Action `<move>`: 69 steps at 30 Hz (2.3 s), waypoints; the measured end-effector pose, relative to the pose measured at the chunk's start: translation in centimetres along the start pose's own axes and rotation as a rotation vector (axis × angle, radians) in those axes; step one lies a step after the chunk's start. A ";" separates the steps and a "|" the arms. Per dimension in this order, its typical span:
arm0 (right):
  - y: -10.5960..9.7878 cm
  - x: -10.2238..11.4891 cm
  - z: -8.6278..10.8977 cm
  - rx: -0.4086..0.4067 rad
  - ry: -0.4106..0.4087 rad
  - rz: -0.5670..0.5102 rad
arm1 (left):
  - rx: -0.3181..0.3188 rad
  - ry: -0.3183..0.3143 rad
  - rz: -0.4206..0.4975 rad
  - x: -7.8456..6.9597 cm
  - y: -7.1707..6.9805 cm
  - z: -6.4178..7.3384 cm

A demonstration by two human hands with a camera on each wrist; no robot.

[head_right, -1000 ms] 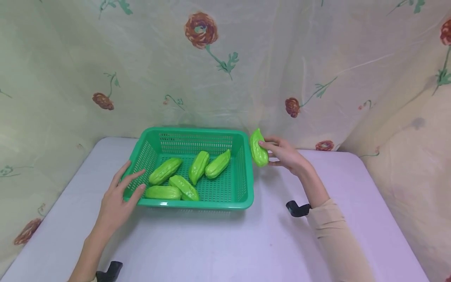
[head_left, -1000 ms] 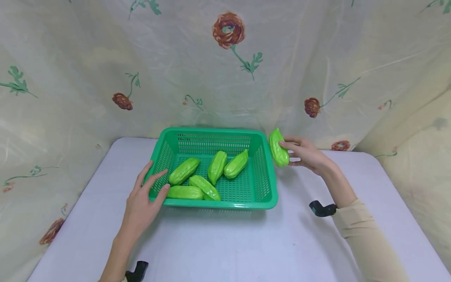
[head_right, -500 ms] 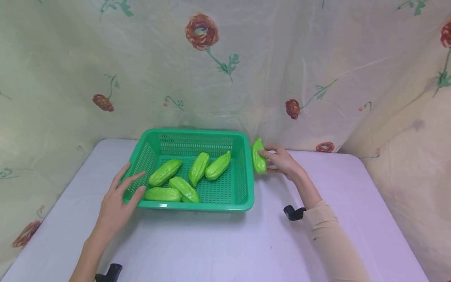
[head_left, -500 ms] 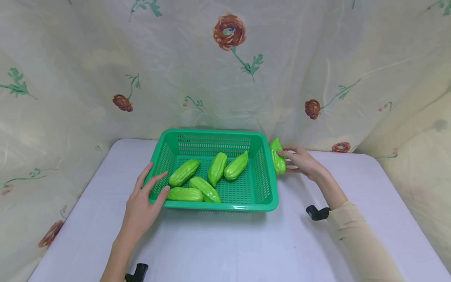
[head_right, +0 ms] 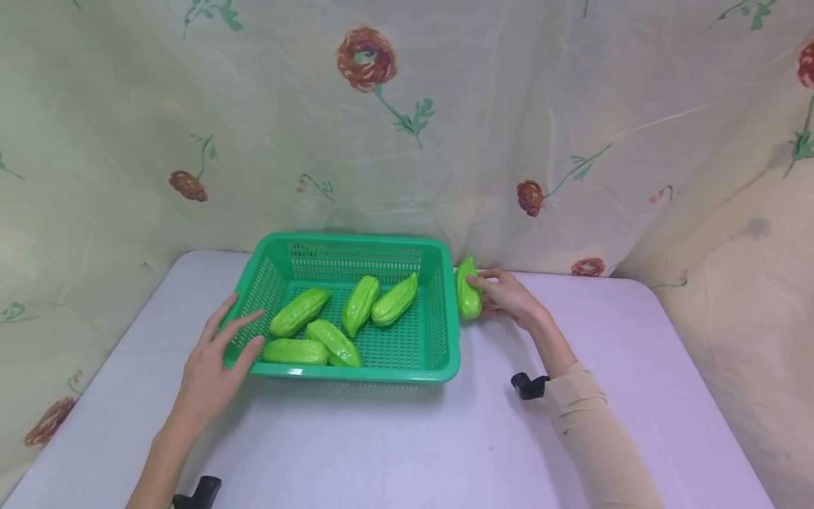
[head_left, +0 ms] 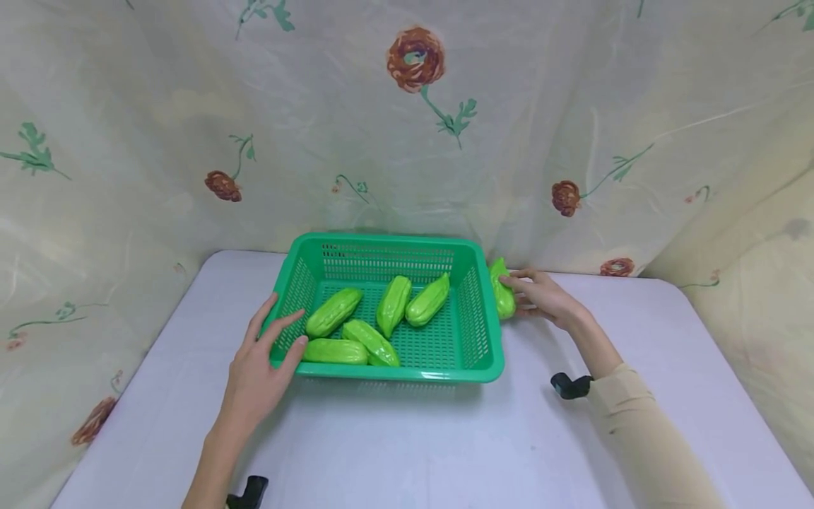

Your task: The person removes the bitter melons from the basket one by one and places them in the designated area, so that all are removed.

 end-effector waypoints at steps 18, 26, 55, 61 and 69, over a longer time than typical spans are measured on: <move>0.4 -0.3 -0.8 -0.043 0.020 0.068 | -0.012 0.002 0.015 0.1 0.0 0.1; 0.7 -0.4 -0.7 -0.117 0.038 0.106 | -0.002 0.001 0.019 0.0 0.0 0.0; 0.0 0.8 0.3 -0.251 -0.048 0.074 | -0.017 0.007 0.017 0.1 0.1 -0.1; 0.1 2.6 0.8 -0.315 -0.145 0.049 | -0.024 0.011 0.017 0.1 0.1 0.0; 1.1 6.0 1.8 -0.278 -0.262 -0.031 | -0.020 0.004 0.013 0.2 0.0 -0.1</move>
Point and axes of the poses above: each hand's wrist, its own z-axis away from the middle knuckle, its own y-axis out of the palm, x = y × z, the point moved 2 cm from there along -z, towards the middle knuckle, and after that the axes turned 1 degree about -y, right-handed, at the moved point
